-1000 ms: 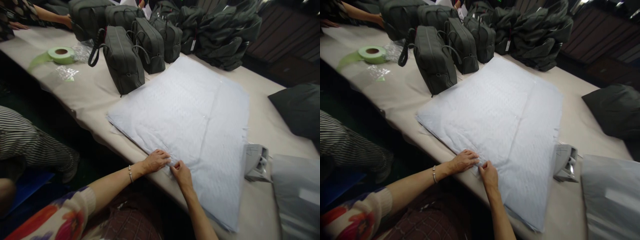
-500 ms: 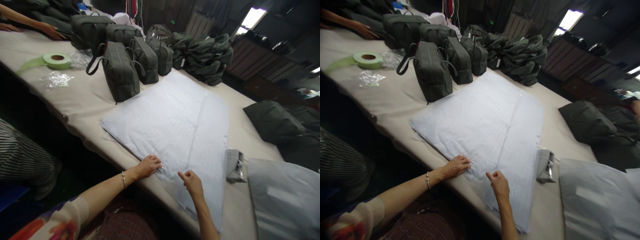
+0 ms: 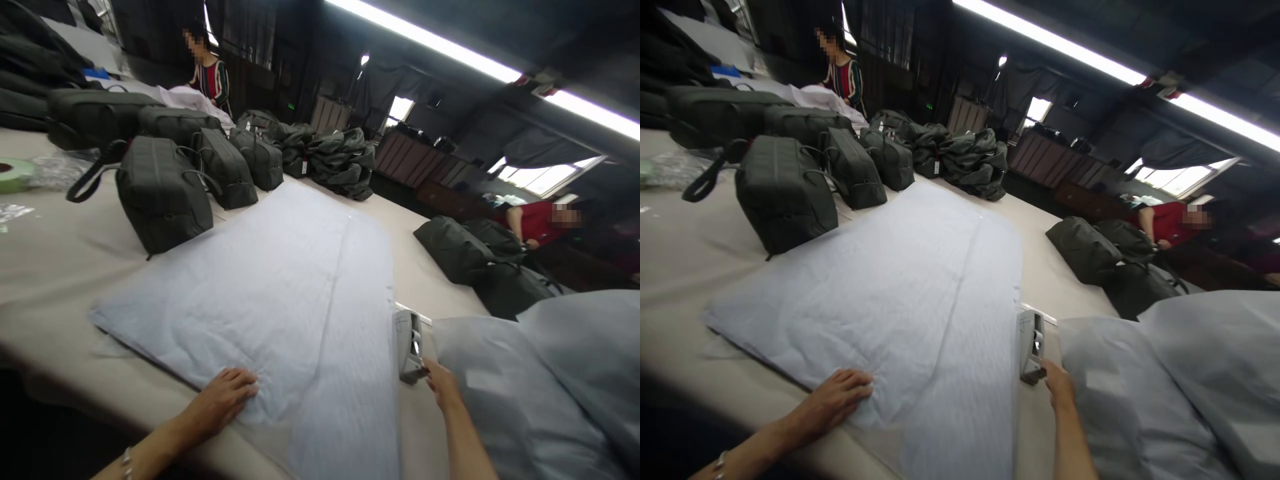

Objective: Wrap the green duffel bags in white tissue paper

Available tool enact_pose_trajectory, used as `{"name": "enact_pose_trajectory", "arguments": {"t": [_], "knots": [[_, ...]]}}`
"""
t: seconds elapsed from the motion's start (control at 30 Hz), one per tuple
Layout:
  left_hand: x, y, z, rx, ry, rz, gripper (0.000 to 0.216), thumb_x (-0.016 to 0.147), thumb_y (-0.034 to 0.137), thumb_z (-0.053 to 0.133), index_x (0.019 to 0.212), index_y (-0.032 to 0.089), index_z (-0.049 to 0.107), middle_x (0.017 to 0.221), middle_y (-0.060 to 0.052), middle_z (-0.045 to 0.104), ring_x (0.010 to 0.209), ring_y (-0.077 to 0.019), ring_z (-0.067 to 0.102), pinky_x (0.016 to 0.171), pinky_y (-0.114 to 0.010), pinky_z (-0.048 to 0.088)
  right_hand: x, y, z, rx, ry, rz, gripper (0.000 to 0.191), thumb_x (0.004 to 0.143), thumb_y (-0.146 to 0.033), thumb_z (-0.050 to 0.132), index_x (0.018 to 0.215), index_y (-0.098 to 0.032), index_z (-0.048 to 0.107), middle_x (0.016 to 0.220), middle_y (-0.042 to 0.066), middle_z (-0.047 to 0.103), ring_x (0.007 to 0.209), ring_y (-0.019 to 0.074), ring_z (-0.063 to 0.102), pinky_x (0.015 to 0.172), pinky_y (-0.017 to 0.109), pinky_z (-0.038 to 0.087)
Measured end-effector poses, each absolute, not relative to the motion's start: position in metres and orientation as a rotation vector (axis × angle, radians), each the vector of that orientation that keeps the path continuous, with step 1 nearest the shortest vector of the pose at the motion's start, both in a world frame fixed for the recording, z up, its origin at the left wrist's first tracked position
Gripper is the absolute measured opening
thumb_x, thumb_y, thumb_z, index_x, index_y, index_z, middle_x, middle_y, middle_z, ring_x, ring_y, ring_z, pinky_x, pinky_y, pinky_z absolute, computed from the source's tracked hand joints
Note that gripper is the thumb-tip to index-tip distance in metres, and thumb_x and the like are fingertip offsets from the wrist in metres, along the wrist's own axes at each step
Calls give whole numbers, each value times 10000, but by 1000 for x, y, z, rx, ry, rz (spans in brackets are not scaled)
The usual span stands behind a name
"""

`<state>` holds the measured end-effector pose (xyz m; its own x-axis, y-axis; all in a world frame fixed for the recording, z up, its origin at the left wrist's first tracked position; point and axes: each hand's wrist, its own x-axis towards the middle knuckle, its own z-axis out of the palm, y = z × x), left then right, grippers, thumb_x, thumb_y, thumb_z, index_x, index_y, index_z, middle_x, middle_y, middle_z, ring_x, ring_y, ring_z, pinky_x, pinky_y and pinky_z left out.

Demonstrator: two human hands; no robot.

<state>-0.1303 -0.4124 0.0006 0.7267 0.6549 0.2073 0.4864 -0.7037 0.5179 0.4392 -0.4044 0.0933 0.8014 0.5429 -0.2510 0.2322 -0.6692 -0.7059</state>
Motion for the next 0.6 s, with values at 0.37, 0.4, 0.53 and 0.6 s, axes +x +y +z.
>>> {"name": "enact_pose_trajectory", "arguments": {"t": [0.37, 0.4, 0.53, 0.6], "knots": [[-129, -414, 0, 2435, 951, 491, 361, 854, 107, 535, 1144, 310, 602, 1175, -12, 649, 1049, -202, 577, 953, -293, 425, 477, -402, 64, -2168, -299, 764, 313, 413, -432, 787, 575, -247, 594, 661, 78, 628, 569, 203, 562, 405, 294, 414], [-128, -414, 0, 2430, 959, 480, 350, 853, 116, 538, 1138, 309, 604, 1171, -15, 649, 1040, -205, 577, 949, -296, 430, 476, -403, 63, -2147, -283, 767, 336, 385, -452, 786, 581, -261, 592, 685, 82, 636, 593, 216, 578, 399, 296, 420], [-128, -415, -3, 2426, 977, 422, 377, 830, 94, 538, 1135, 308, 588, 1202, -17, 633, 1061, -209, 564, 955, -304, 419, 478, -415, 59, -2007, -233, 825, 377, 354, -464, 746, 656, -298, 593, 774, 69, 665, 707, 254, 650, 485, 326, 535], [-128, -415, -6, 2410, 993, 381, 421, 800, 58, 538, 1136, 311, 574, 1226, -7, 619, 1088, -209, 557, 969, -306, 403, 481, -429, 57, -1904, -232, 868, 395, 364, -435, 714, 718, -299, 605, 836, 56, 683, 788, 254, 677, 585, 327, 586]]}}
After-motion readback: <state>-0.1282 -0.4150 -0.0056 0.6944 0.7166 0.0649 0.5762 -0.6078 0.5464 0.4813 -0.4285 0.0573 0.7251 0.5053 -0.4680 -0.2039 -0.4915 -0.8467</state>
